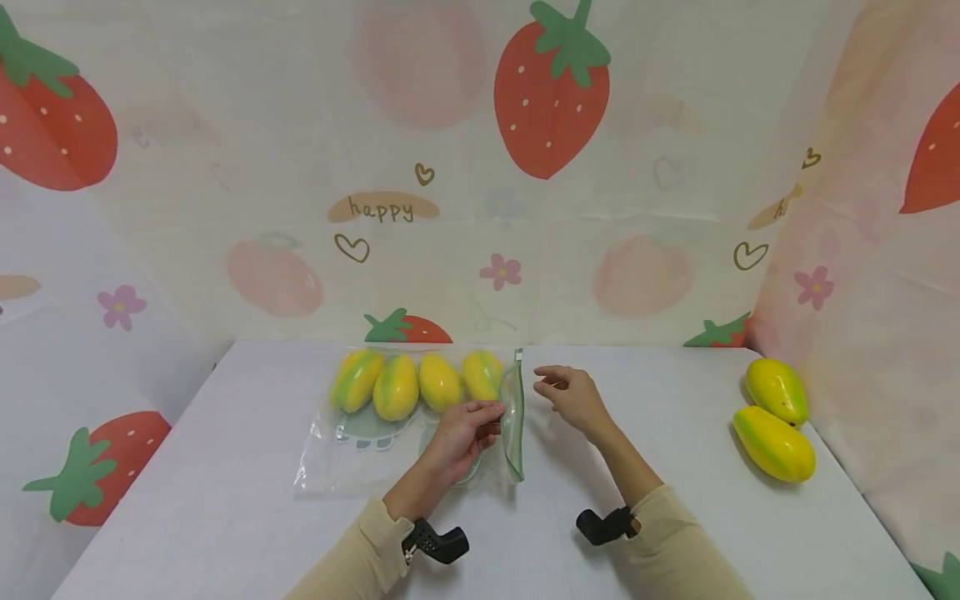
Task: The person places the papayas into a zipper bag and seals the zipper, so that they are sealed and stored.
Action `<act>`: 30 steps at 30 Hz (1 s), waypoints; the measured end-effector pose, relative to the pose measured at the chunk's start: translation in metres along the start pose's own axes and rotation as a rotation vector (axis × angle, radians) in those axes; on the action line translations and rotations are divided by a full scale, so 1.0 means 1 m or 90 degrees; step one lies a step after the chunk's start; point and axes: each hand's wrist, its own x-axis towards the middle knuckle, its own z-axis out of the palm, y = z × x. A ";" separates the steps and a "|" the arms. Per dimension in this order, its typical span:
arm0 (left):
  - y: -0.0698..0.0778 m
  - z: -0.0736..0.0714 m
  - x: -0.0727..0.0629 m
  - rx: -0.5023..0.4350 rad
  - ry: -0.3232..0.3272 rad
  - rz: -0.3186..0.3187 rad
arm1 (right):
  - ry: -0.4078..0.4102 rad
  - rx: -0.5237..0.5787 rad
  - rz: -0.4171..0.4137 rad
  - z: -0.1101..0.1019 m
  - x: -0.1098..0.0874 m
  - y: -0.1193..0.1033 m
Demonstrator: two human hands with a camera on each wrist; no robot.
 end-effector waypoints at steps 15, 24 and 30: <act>-0.003 0.002 -0.002 0.026 0.026 0.002 | 0.078 -0.158 -0.018 -0.089 -0.037 -0.003; -0.007 0.002 -0.003 0.032 0.030 0.010 | 0.110 -0.243 0.002 -0.131 -0.063 0.010; -0.010 0.003 -0.005 0.022 0.034 0.013 | 0.113 -0.257 0.039 -0.152 -0.082 0.018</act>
